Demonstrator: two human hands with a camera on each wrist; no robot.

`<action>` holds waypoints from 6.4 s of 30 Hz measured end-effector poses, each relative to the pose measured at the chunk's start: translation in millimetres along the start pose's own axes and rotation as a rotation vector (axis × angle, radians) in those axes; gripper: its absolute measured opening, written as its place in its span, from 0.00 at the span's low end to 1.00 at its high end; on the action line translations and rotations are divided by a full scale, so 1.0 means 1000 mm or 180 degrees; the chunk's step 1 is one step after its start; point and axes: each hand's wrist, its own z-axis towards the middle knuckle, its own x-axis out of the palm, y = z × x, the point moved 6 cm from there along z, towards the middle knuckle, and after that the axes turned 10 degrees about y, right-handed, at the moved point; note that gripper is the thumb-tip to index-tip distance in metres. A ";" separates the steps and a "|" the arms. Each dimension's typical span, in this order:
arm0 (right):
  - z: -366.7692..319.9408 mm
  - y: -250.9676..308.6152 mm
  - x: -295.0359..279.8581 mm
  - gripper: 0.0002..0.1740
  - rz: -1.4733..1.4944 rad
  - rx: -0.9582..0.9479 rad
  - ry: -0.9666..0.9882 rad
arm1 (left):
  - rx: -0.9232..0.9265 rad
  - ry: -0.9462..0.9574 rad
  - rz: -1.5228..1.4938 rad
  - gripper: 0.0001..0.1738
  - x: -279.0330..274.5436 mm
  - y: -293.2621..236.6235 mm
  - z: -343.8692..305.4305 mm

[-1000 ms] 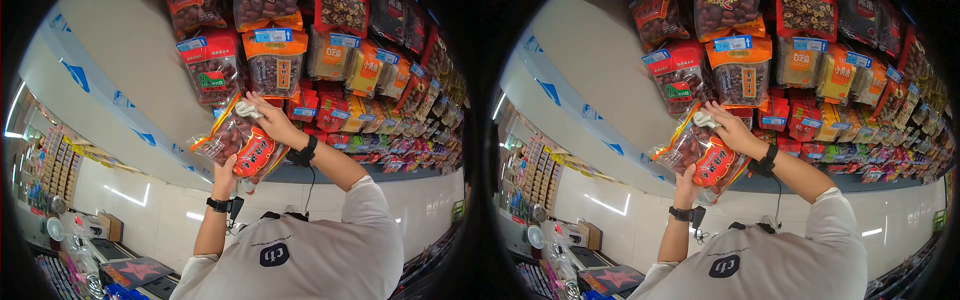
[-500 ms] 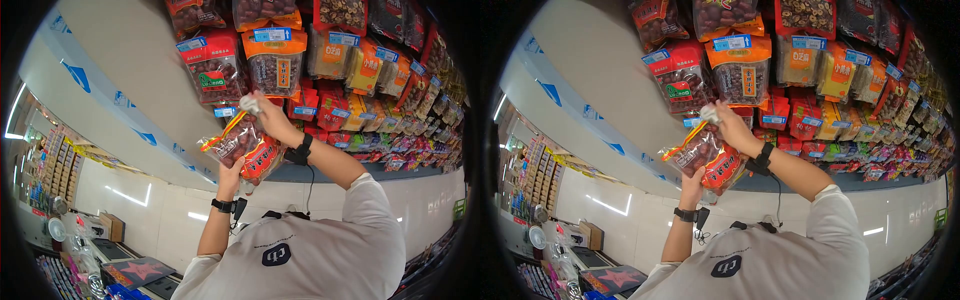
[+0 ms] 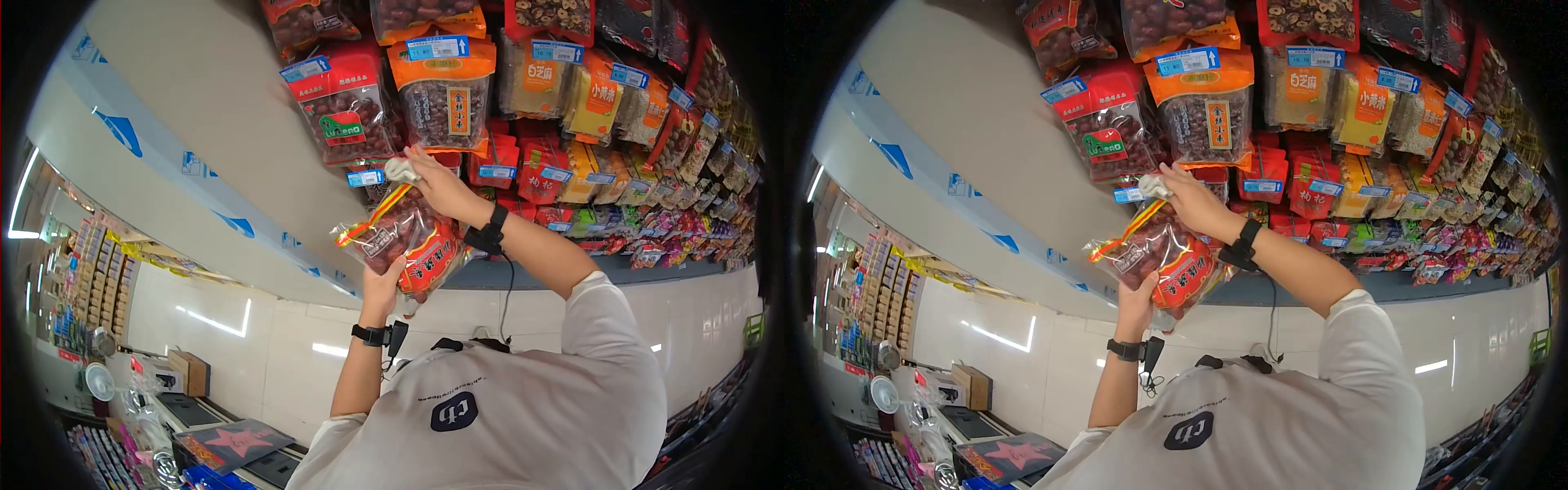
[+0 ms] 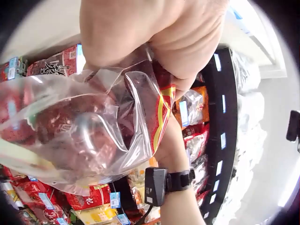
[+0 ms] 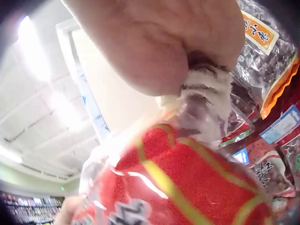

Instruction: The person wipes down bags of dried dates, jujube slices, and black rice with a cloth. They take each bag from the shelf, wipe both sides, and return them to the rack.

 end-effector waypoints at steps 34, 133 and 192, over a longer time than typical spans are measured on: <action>-0.060 0.004 -0.004 0.20 0.1106 0.0958 0.1298 | 0.0118 -0.0444 -0.0480 0.26 -0.016 -0.013 0.000; -0.070 0.083 0.008 0.24 -0.0351 -0.0749 0.0331 | -0.0137 -0.0541 -0.1002 0.26 0.005 -0.026 0.020; -0.002 0.086 0.043 0.30 -0.1300 -0.0562 0.0389 | -0.0441 0.0025 0.0109 0.40 0.005 0.010 0.017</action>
